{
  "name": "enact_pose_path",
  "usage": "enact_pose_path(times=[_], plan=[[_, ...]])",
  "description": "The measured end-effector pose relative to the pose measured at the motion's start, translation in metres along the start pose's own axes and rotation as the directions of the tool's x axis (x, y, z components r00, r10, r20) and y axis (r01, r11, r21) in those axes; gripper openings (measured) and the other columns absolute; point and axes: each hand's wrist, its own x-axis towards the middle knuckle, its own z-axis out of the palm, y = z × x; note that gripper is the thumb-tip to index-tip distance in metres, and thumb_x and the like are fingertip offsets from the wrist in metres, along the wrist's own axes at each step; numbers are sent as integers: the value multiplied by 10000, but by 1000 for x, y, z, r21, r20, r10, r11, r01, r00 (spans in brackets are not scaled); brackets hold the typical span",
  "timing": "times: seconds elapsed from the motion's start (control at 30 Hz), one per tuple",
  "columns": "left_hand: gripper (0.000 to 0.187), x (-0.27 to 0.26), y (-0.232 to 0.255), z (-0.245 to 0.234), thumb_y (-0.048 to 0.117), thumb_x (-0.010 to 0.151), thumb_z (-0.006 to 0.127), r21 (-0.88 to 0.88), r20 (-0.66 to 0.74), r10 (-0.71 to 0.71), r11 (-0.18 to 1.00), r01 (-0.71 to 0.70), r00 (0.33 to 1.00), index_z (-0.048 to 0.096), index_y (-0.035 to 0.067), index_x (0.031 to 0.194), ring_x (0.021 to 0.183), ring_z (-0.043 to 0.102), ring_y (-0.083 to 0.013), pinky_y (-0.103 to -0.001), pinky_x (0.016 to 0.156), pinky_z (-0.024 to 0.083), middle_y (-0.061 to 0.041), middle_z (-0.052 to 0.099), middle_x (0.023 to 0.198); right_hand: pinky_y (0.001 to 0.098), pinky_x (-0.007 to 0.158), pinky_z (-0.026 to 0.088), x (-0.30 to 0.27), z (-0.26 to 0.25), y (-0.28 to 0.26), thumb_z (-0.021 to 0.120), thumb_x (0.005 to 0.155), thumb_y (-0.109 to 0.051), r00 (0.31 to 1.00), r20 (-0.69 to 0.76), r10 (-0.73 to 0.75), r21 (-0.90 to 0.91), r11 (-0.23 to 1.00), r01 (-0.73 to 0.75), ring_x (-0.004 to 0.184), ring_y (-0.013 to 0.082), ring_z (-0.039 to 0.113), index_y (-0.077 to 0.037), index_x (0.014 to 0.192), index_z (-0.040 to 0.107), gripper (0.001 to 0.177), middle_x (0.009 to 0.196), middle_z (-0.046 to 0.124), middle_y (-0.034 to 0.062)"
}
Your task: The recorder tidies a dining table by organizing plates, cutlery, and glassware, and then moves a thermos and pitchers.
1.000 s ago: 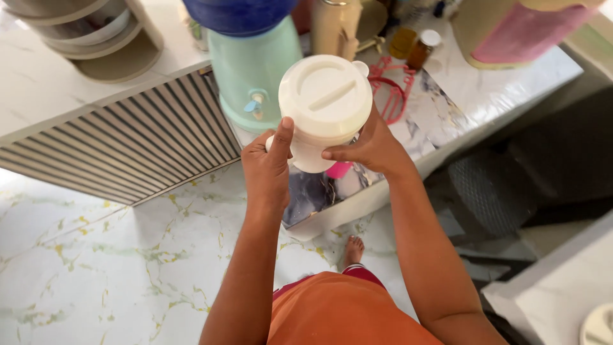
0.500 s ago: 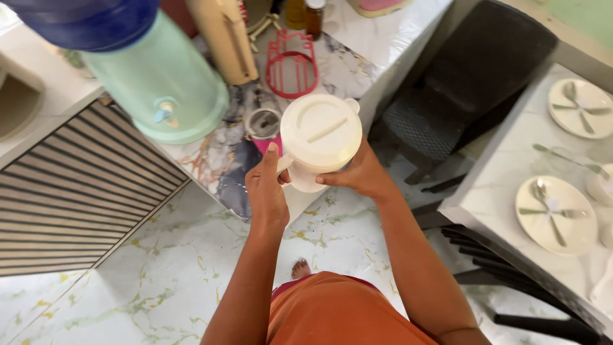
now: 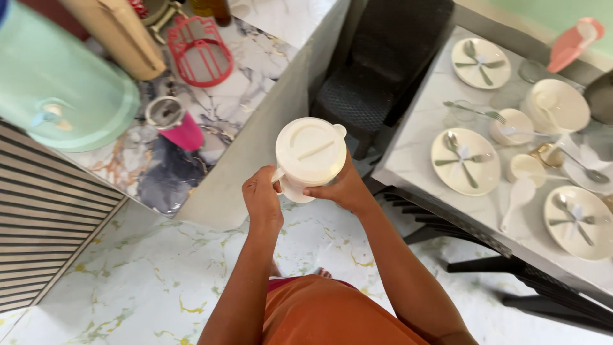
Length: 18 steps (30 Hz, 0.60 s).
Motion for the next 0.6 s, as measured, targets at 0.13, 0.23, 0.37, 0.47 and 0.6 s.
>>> enact_pose_path(times=[0.13,0.23,0.37,0.47,0.6], plan=[[401,-24,-31,23,173,885,616,-13,25,-64,998,64,998,441,84,536,608,359,-114,-317,609,291,13,405,555,407,1188,410,-34,-36,8,967,598,-187,999,-35,-3,-45,999,1,1421,226,469,-59,1569,276,1199,1485,513,86],[384,-39,-51,38,172,884,605,23,80,-98,995,96,992,460,90,538,591,347,-119,-323,596,288,13,406,550,413,1170,428,-58,-57,12,959,591,-189,995,-86,46,23,999,-45,1410,235,478,-49,1558,275,1192,1471,518,96],[387,-47,-83,54,157,895,604,49,182,-110,994,102,977,466,81,542,588,355,-110,-312,591,291,15,420,555,407,1181,400,-89,-85,28,966,590,-220,979,-204,31,-53,998,-43,1403,235,480,-24,1551,288,1193,1471,521,111],[347,-51,-100,64,139,897,595,91,276,-149,988,129,950,516,66,568,589,360,-99,-308,575,286,20,441,574,401,1182,387,-111,-99,38,973,570,-233,950,-310,27,-91,994,-58,1396,229,477,-17,1546,293,1209,1466,520,116],[310,-53,-112,80,136,905,588,175,408,-241,967,183,881,572,55,607,591,395,-96,-304,567,308,16,484,601,398,1177,393,-133,-110,38,977,570,-238,904,-427,-27,-121,992,-27,1385,221,487,-15,1539,309,1198,1456,528,116]])
